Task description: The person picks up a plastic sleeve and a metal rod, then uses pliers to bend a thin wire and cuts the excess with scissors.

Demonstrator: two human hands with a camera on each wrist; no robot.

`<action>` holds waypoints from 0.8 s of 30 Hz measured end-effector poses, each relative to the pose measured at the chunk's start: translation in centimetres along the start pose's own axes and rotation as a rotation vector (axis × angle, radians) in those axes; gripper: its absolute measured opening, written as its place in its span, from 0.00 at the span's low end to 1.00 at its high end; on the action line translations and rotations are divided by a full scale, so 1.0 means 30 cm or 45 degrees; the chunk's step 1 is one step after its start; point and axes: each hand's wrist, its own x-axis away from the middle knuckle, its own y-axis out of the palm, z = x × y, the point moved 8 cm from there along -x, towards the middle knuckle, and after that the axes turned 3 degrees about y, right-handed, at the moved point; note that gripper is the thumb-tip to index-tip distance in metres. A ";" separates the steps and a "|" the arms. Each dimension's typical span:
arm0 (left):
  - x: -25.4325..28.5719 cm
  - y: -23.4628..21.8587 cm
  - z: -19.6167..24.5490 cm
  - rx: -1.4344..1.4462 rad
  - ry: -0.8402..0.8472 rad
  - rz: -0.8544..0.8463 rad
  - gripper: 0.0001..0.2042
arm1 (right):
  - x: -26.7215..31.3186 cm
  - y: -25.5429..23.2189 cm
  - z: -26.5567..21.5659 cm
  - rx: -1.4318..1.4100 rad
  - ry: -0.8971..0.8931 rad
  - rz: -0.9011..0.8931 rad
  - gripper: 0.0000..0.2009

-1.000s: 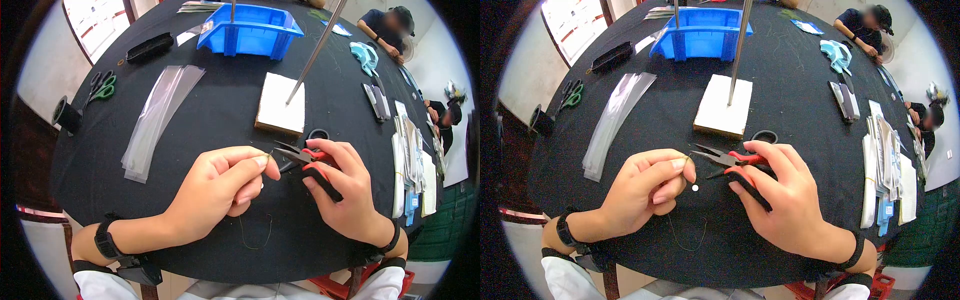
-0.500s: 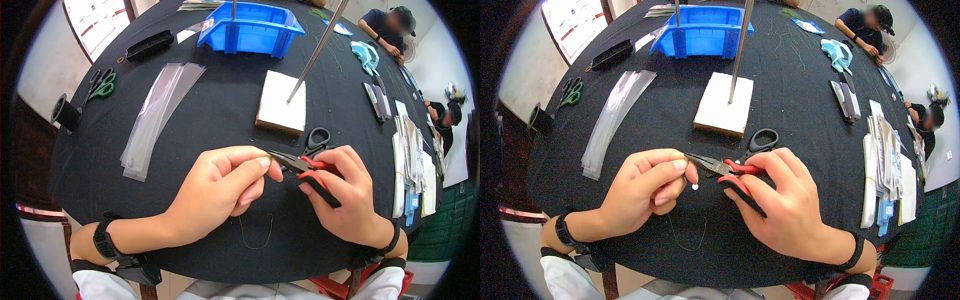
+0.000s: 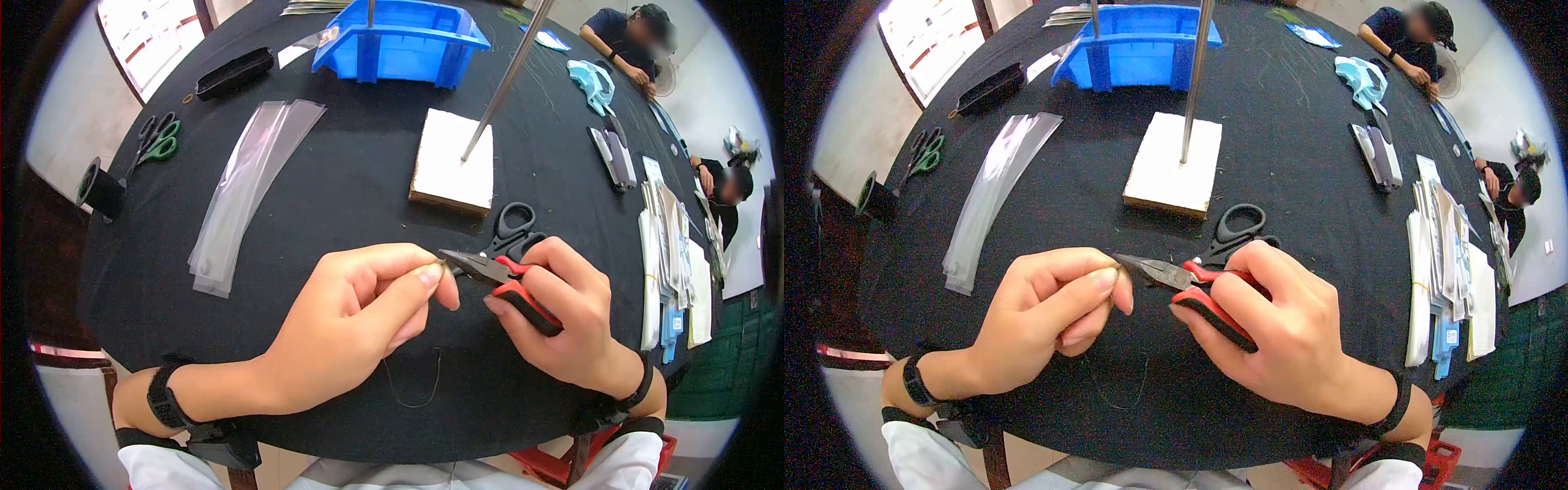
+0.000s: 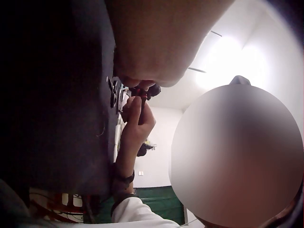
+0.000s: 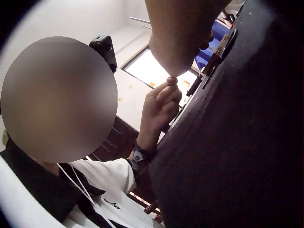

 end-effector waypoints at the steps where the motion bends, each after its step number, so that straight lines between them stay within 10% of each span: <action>1: 0.000 0.000 -0.001 0.000 -0.009 0.000 0.11 | 0.000 0.004 0.005 -0.002 0.001 0.000 0.11; 24: -0.005 -0.042 -0.029 0.195 -0.135 0.156 0.10 | -0.006 0.000 0.026 0.037 -0.030 0.065 0.11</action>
